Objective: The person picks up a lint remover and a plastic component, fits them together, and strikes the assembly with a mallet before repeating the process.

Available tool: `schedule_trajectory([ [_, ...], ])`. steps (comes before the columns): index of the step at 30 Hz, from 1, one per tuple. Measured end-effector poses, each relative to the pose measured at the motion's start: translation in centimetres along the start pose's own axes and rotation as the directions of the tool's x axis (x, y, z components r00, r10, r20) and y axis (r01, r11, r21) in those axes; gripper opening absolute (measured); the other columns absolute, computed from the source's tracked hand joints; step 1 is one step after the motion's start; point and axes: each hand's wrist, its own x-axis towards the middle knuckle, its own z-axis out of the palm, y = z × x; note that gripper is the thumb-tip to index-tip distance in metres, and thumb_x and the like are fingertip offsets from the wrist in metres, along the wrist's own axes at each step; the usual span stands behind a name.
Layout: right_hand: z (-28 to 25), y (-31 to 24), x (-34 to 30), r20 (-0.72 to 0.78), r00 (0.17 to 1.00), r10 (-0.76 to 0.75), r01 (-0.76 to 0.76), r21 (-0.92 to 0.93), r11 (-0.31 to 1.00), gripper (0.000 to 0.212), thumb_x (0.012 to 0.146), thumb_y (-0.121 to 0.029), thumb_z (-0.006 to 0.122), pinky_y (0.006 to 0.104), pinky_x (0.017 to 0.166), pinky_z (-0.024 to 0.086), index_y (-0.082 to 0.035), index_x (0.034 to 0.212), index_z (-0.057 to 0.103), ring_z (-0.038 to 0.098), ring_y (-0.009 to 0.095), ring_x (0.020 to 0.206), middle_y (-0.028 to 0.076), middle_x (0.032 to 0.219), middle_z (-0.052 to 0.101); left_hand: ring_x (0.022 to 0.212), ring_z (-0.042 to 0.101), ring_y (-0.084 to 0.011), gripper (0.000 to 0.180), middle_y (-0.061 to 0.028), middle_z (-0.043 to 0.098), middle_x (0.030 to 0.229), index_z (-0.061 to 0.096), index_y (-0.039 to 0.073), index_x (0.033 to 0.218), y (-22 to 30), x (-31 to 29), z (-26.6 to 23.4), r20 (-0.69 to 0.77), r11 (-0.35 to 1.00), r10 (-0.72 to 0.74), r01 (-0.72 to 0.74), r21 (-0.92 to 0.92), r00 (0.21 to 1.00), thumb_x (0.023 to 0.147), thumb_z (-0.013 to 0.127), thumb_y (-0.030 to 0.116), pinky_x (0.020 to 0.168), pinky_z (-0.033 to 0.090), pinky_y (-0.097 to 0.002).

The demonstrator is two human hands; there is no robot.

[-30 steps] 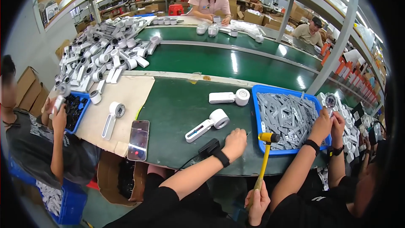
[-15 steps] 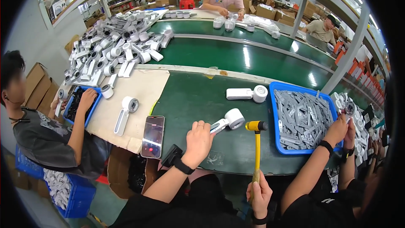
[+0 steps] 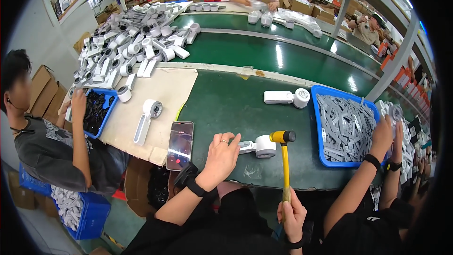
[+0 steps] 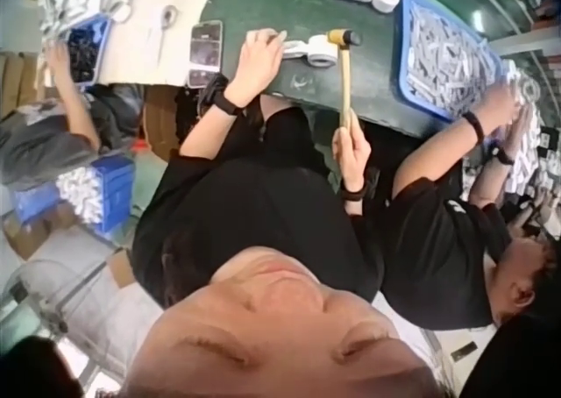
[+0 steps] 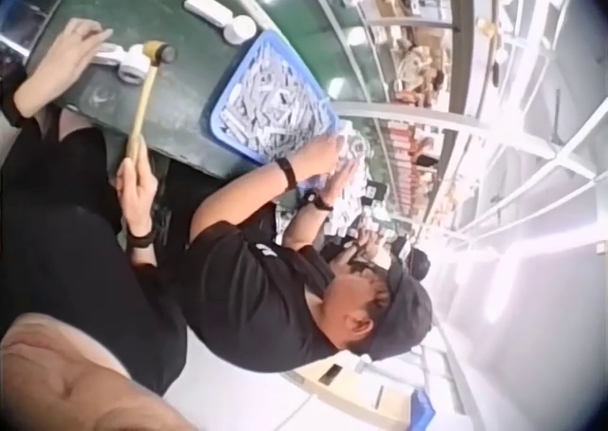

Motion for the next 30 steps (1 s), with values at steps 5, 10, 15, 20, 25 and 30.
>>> schedule_trajectory([
  [5,0.5,-0.9,-0.4,-0.035,0.997,0.070,-0.069,0.033,0.997,0.049,0.100,-0.003,0.051,0.0186,0.050,0.040,0.003,0.148,0.045,0.049,0.004,0.054,0.001,0.071,0.057,0.108,0.054,-0.0314,0.035,-0.0119,0.060,0.115,0.065,-0.002,0.122,0.1,0.5,0.5,0.009,0.999,0.036,-0.036,-0.005,0.999,0.089,0.066,0.010,0.088,0.047,-0.0423],
  [10,0.8,-1.3,-0.7,-0.021,0.998,0.064,-0.063,0.020,0.998,0.049,0.100,-0.002,0.052,0.0184,0.050,0.040,0.003,0.148,0.044,0.049,0.004,0.055,0.000,0.072,0.057,0.106,0.054,-0.0308,0.033,-0.0116,0.060,0.114,0.066,-0.001,0.120,-0.1,0.5,0.4,0.028,0.999,0.047,-0.046,-0.021,0.999,0.089,0.066,0.010,0.087,0.047,-0.0422],
  [15,0.9,-1.7,-0.3,0.005,0.996,0.092,-0.092,-0.037,0.995,0.049,0.099,-0.002,0.054,0.0185,0.049,0.040,0.001,0.147,0.047,0.048,0.004,0.054,-0.001,0.072,0.056,0.106,0.054,-0.0305,0.032,-0.0113,0.060,0.113,0.068,0.002,0.120,-0.6,0.5,0.2,0.053,0.997,0.068,-0.065,-0.043,0.996,0.089,0.067,0.010,0.086,0.047,-0.0420],
  [20,1.4,-1.9,0.0,0.014,0.991,0.134,-0.132,-0.094,0.987,0.047,0.098,-0.003,0.057,0.0181,0.050,0.042,-0.001,0.145,0.051,0.050,0.003,0.056,-0.002,0.072,0.057,0.106,0.052,-0.0320,0.034,-0.0111,0.062,0.113,0.068,0.005,0.123,-0.6,0.4,0.0,0.077,0.994,0.049,-0.041,-0.100,0.996,0.089,0.067,0.008,0.088,0.046,-0.0423],
  [25,1.5,-2.3,0.6,-0.007,0.988,0.153,-0.150,-0.238,0.960,0.047,0.097,-0.005,0.060,0.0209,0.057,0.044,0.001,0.143,0.052,0.052,0.005,0.059,0.001,0.073,0.060,0.106,0.052,-0.0316,0.034,-0.0109,0.062,0.113,0.068,0.004,0.122,-0.3,0.1,0.4,0.051,0.997,0.022,-0.017,-0.080,0.998,0.089,0.067,0.009,0.088,0.046,-0.0429],
  [30,1.3,-1.8,1.4,0.003,0.997,0.078,-0.072,-0.364,0.928,0.046,0.096,-0.007,0.063,0.0257,0.066,0.049,0.001,0.141,0.053,0.058,0.012,0.068,0.010,0.080,0.063,0.107,0.052,-0.0305,0.033,-0.0089,0.063,0.112,0.070,0.006,0.121,0.5,-0.1,0.7,0.028,0.998,-0.059,0.060,-0.025,0.998,0.089,0.067,0.012,0.089,0.043,-0.0430],
])
